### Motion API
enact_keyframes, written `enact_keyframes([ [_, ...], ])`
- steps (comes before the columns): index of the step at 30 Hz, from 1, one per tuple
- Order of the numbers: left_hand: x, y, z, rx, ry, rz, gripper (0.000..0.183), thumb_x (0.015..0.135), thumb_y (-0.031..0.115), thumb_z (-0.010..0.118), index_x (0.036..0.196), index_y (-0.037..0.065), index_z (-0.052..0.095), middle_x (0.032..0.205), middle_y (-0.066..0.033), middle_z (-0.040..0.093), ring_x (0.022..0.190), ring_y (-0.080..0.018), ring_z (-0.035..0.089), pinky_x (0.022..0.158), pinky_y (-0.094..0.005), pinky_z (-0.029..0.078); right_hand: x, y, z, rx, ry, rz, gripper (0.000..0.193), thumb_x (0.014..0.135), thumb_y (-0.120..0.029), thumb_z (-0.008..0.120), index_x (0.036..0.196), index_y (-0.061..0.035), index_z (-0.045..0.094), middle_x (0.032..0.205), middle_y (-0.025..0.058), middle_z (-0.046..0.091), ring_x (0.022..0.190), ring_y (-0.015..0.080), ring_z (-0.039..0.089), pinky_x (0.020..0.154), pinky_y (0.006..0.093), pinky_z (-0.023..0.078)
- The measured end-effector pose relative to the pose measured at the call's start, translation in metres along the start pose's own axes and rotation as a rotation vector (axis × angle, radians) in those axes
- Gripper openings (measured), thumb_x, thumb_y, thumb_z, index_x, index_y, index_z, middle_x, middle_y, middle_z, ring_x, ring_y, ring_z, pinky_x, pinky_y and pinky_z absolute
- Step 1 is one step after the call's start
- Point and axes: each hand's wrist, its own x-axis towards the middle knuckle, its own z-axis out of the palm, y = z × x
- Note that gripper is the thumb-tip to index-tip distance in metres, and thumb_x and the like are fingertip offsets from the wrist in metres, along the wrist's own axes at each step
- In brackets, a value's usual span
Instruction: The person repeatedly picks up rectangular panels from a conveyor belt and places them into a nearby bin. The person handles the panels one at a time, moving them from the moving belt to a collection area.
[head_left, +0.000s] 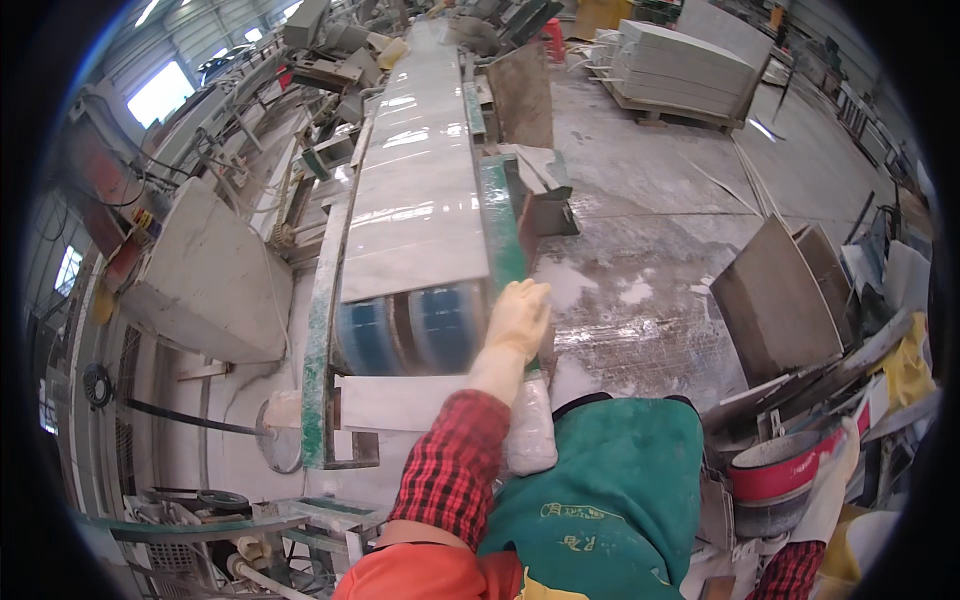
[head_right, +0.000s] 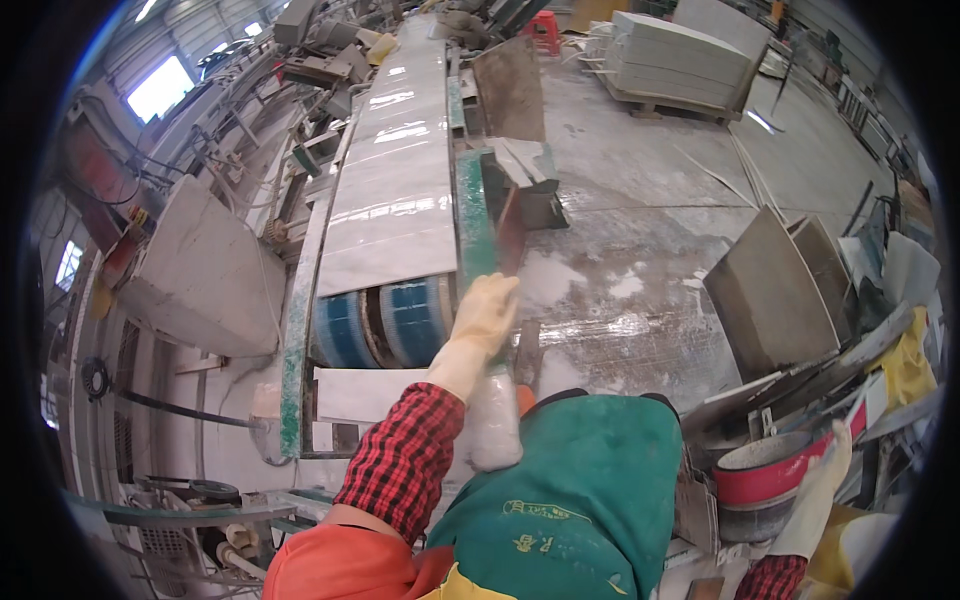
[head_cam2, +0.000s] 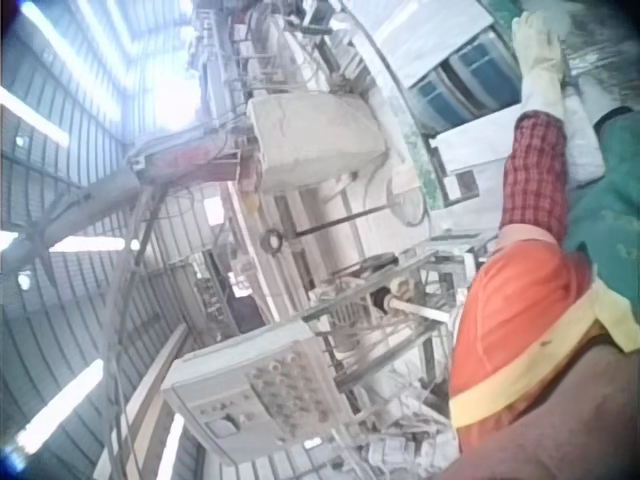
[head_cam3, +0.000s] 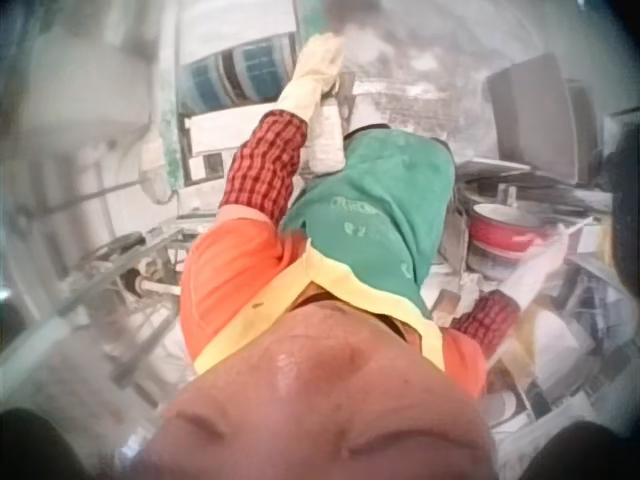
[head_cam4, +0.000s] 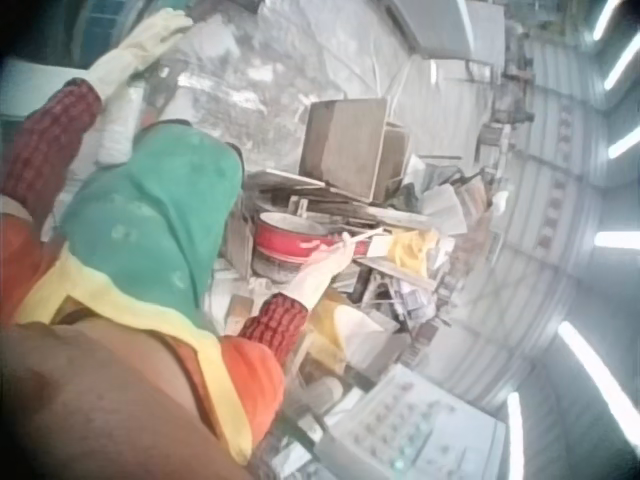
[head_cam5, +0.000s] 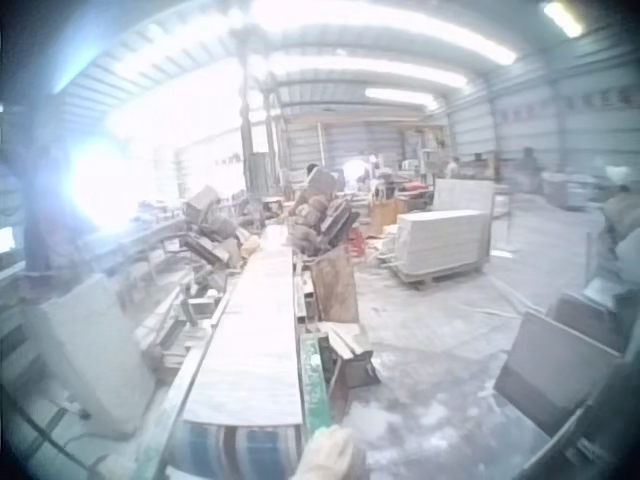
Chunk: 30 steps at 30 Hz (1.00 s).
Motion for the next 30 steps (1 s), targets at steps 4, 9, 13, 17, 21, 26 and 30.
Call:
enact_keyframes([
  [4,0.011,0.042,0.02,-0.377,0.118,-0.291,0.03,0.093,0.017,0.061,0.119,0.002,0.067,0.119,-0.0198,0.067,0.117,-0.029,0.06,0.1,-0.0352,0.047,-0.034,-0.009,0.069,-0.079,-0.327,-0.32,0.067,0.073,-0.006,0.072,0.138,-0.0073,0.057,0.121,0.0016,0.061,0.096,0.0148,0.057,0.087,0.0266,0.041],
  [9,0.007,0.135,-0.007,-1.411,-0.254,-0.608,0.05,0.101,0.023,0.054,0.143,-0.003,0.042,0.138,-0.015,0.056,0.124,-0.0282,0.057,0.105,-0.0397,0.046,-0.134,-0.04,0.189,-0.122,-0.862,-0.324,0.078,0.058,0.0,0.075,0.134,-0.0001,0.058,0.132,0.0122,0.059,0.121,0.0244,0.057,0.103,0.0304,0.042],
  [13,-0.002,0.148,-0.035,-1.802,-0.143,-0.706,0.053,0.102,0.022,0.052,0.146,-0.002,0.035,0.14,-0.0171,0.051,0.122,-0.0321,0.057,0.105,-0.0428,0.048,-0.184,-0.032,0.28,-0.224,-1.369,-0.886,0.074,0.055,-0.012,0.084,0.126,-0.0054,0.063,0.129,0.0148,0.061,0.125,0.0285,0.054,0.107,0.0393,0.043],
  [17,-0.033,0.114,-0.079,-1.624,0.241,-0.752,0.04,0.101,0.015,0.05,0.135,-0.005,0.042,0.133,-0.0198,0.053,0.118,-0.0343,0.058,0.103,-0.0486,0.05,-0.279,-0.048,0.344,-0.756,-1.43,-1.661,0.065,0.058,-0.019,0.083,0.119,-0.0133,0.065,0.128,0.0105,0.06,0.116,0.033,0.057,0.098,0.0418,0.049],
  [21,-0.06,0.044,-0.104,-1.532,0.542,-0.82,0.033,0.102,0.008,0.044,0.131,-0.006,0.042,0.132,-0.0214,0.052,0.119,-0.0358,0.057,0.102,-0.0535,0.051,-0.304,-0.033,0.384,-0.647,-1.494,-1.866,0.068,0.061,-0.028,0.084,0.122,-0.0132,0.059,0.133,0.0119,0.056,0.126,0.0343,0.052,0.106,0.0439,0.043],
  [26,-0.072,-0.044,-0.114,-1.479,0.789,-0.911,0.034,0.099,-0.001,0.04,0.133,-0.002,0.036,0.132,-0.021,0.05,0.115,-0.0364,0.059,0.097,-0.0605,0.054,-0.245,-0.028,0.38,-0.701,-1.324,-1.763,0.061,0.067,-0.027,0.083,0.122,-0.0133,0.059,0.131,0.012,0.056,0.126,0.0347,0.051,0.105,0.0448,0.043],
  [30,-0.076,-0.088,-0.104,-1.445,0.858,-0.989,0.033,0.102,0.003,0.04,0.134,-0.002,0.036,0.134,-0.0209,0.05,0.119,-0.0386,0.057,0.098,-0.0591,0.054,-0.12,-0.003,0.323,-0.767,-1.058,-1.478,0.062,0.069,-0.02,0.082,0.127,-0.0125,0.061,0.131,0.0161,0.06,0.126,0.0353,0.053,0.106,0.0431,0.044],
])
